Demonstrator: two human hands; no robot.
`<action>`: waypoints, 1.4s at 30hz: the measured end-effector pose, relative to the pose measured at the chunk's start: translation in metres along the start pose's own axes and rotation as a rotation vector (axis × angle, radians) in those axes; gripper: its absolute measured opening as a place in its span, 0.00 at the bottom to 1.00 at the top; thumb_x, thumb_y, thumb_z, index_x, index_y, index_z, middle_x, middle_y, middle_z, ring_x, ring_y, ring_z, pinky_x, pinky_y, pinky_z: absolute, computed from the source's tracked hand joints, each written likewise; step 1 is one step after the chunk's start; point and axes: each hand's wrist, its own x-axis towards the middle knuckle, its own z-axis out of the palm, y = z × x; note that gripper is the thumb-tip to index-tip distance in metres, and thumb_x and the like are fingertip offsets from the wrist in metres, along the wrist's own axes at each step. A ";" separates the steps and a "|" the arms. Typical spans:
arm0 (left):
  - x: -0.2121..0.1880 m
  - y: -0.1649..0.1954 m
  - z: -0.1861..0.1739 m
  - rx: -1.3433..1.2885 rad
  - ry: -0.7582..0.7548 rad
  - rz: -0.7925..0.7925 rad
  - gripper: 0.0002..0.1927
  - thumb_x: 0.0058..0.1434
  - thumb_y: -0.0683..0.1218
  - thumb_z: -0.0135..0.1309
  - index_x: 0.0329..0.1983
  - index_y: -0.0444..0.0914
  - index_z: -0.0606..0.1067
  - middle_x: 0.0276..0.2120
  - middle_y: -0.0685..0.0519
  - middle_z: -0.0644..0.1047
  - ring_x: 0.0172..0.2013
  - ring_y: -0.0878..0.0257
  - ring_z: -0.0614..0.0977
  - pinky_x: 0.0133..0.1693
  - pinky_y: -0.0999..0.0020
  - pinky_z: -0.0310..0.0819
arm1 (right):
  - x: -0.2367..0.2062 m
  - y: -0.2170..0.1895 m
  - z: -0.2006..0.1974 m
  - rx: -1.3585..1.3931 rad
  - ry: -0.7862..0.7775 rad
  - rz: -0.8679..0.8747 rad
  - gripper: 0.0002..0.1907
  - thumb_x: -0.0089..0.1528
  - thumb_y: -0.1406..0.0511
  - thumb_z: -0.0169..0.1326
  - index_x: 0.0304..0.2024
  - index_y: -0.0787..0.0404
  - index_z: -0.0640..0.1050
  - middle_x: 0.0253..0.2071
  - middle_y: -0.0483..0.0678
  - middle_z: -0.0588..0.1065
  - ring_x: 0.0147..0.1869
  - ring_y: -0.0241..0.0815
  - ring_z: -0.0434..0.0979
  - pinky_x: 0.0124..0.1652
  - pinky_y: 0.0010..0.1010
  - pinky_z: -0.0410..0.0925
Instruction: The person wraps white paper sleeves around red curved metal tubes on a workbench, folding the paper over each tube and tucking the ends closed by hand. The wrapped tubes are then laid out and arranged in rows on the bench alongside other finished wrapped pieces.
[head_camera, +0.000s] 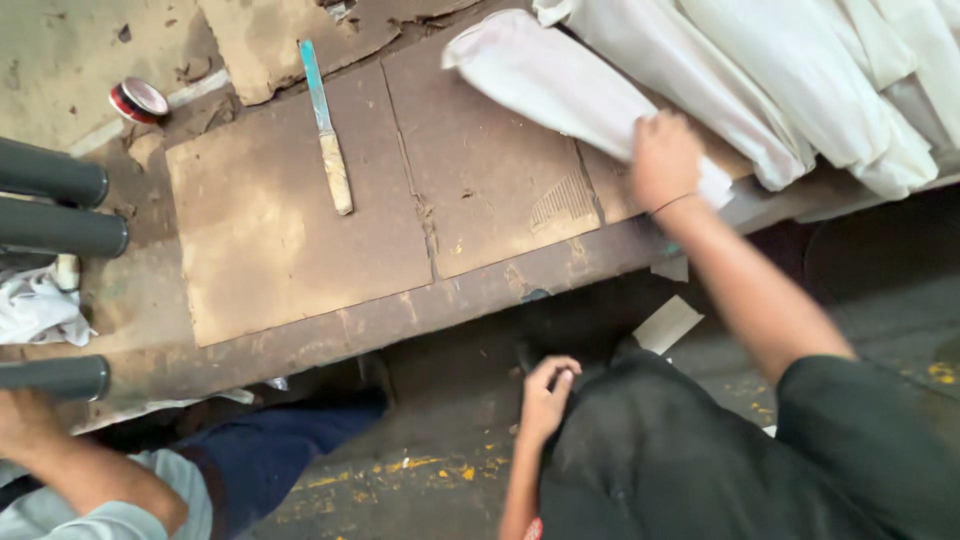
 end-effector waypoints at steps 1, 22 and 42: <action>0.016 0.017 -0.004 0.086 0.075 0.075 0.06 0.66 0.38 0.52 0.43 0.33 0.77 0.40 0.48 0.79 0.44 0.58 0.81 0.51 0.65 0.75 | -0.003 -0.022 0.000 0.079 -0.090 0.033 0.16 0.57 0.62 0.62 0.44 0.63 0.75 0.45 0.57 0.75 0.49 0.58 0.77 0.43 0.47 0.71; 0.217 0.032 -0.118 0.689 0.259 0.317 0.38 0.69 0.60 0.49 0.77 0.39 0.59 0.75 0.29 0.49 0.74 0.32 0.53 0.71 0.39 0.46 | -0.014 -0.184 0.068 0.367 -0.011 0.009 0.34 0.64 0.48 0.56 0.51 0.77 0.73 0.46 0.69 0.70 0.49 0.64 0.67 0.48 0.54 0.62; 0.273 0.121 -0.022 0.795 0.047 0.515 0.35 0.62 0.54 0.61 0.72 0.44 0.68 0.75 0.39 0.55 0.75 0.37 0.52 0.72 0.38 0.45 | 0.023 -0.022 0.006 0.416 -0.076 -0.010 0.32 0.54 0.52 0.68 0.52 0.67 0.78 0.54 0.62 0.75 0.59 0.63 0.73 0.59 0.48 0.67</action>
